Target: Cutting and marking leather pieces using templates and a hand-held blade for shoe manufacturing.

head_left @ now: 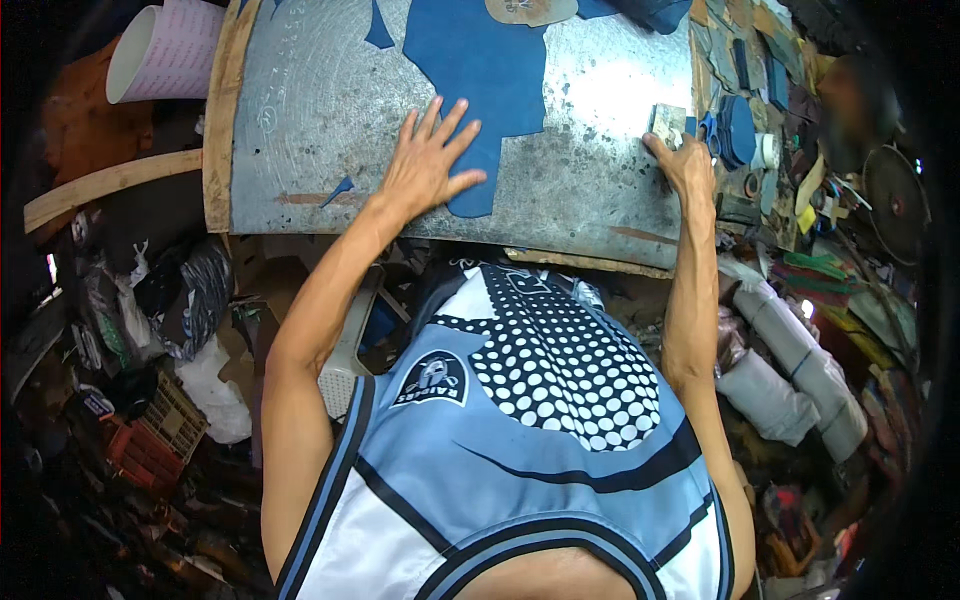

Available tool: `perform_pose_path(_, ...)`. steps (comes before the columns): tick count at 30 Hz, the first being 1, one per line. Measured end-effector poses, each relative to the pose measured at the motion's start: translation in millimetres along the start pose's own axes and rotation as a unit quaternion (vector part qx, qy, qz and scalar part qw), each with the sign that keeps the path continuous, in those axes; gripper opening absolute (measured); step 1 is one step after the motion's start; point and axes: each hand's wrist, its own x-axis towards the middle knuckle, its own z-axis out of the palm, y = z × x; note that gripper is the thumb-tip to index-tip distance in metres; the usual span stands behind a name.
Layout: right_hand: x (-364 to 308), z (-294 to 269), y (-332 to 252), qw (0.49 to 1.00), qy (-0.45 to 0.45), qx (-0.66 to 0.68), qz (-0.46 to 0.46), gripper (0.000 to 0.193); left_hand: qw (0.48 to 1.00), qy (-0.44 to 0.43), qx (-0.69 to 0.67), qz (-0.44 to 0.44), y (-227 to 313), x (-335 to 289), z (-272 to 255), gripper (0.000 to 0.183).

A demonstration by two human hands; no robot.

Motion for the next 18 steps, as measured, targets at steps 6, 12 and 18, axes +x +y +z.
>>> perform_pose_path(6,-10,-24,1,0.959,-0.058,0.259,0.101,0.091,0.997,-0.037,-0.065,-0.033,31,-61,-10,0.068)
perform_pose_path(12,-30,-44,6,0.928,0.016,0.350,0.124,0.086,0.994,-0.028,-0.101,-0.003,36,-90,-14,0.058)
perform_pose_path(18,-97,-70,7,0.621,-0.002,0.784,0.015,0.041,0.993,-0.012,-0.118,0.012,33,-99,-16,0.054)
